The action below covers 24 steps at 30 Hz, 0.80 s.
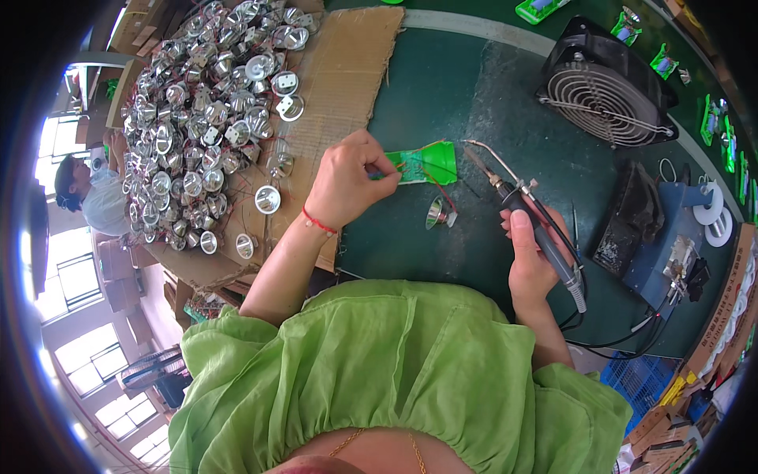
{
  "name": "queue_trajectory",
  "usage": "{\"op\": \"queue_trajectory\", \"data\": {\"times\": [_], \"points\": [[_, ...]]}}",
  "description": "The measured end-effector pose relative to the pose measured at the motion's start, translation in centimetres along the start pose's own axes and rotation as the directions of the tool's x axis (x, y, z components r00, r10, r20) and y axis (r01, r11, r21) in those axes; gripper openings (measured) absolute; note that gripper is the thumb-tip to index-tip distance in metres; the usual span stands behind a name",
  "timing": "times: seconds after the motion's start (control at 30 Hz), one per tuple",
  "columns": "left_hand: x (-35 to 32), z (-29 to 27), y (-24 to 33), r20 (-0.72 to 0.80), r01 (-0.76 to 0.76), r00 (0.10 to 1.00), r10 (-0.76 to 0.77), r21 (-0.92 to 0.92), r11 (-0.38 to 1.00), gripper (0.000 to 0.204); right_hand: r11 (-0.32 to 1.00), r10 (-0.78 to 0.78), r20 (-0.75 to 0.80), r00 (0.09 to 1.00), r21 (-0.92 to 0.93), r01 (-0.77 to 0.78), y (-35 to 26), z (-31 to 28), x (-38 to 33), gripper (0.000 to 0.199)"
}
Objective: The person solders electronic components and wires into green plastic flashlight housings with a soldering iron.
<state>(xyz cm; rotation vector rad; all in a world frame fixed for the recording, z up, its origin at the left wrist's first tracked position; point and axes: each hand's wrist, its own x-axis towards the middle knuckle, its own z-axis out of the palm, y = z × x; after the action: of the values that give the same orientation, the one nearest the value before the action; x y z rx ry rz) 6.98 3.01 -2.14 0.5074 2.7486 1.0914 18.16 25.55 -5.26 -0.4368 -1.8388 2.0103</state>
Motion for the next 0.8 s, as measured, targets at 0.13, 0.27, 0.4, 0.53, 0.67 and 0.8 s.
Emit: {"op": "queue_trajectory", "data": {"times": [0.13,0.27,0.4,0.53,0.67,0.8], "points": [[0.1,-0.9,-0.1,0.046,-0.133,0.99,0.13,0.073,0.988,0.013,1.0,0.021,-0.043,0.999,0.007,-0.021,0.2,-0.8,0.6,0.025],[0.8,-4.3,-0.3,0.178,-0.255,0.943,0.282,-0.163,0.953,0.03,0.999,0.038,-0.106,0.994,0.015,-0.036,0.9,-1.2,1.3,0.023],[1.3,-4.0,-2.7,0.346,-0.286,0.925,0.154,0.372,0.883,0.047,0.997,0.073,-0.097,0.993,0.044,-0.069,0.8,-1.7,2.0,0.022],[8.7,-4.6,-2.1,0.268,-0.211,0.953,0.144,0.239,0.948,0.049,0.99,0.135,-0.135,0.982,0.044,-0.13,1.5,-1.7,2.3,0.022],[20.5,-2.0,0.4,-0.024,-0.035,0.999,0.043,0.285,0.958,0.056,0.987,0.159,-0.109,0.981,0.019,-0.158,0.8,-1.2,2.4,0.022],[29.1,0.5,-2.6,-0.439,0.118,0.898,0.003,0.249,0.961,0.073,0.985,0.172,-0.102,0.98,0.005,-0.172,1.3,-1.3,1.9,0.023]]}}
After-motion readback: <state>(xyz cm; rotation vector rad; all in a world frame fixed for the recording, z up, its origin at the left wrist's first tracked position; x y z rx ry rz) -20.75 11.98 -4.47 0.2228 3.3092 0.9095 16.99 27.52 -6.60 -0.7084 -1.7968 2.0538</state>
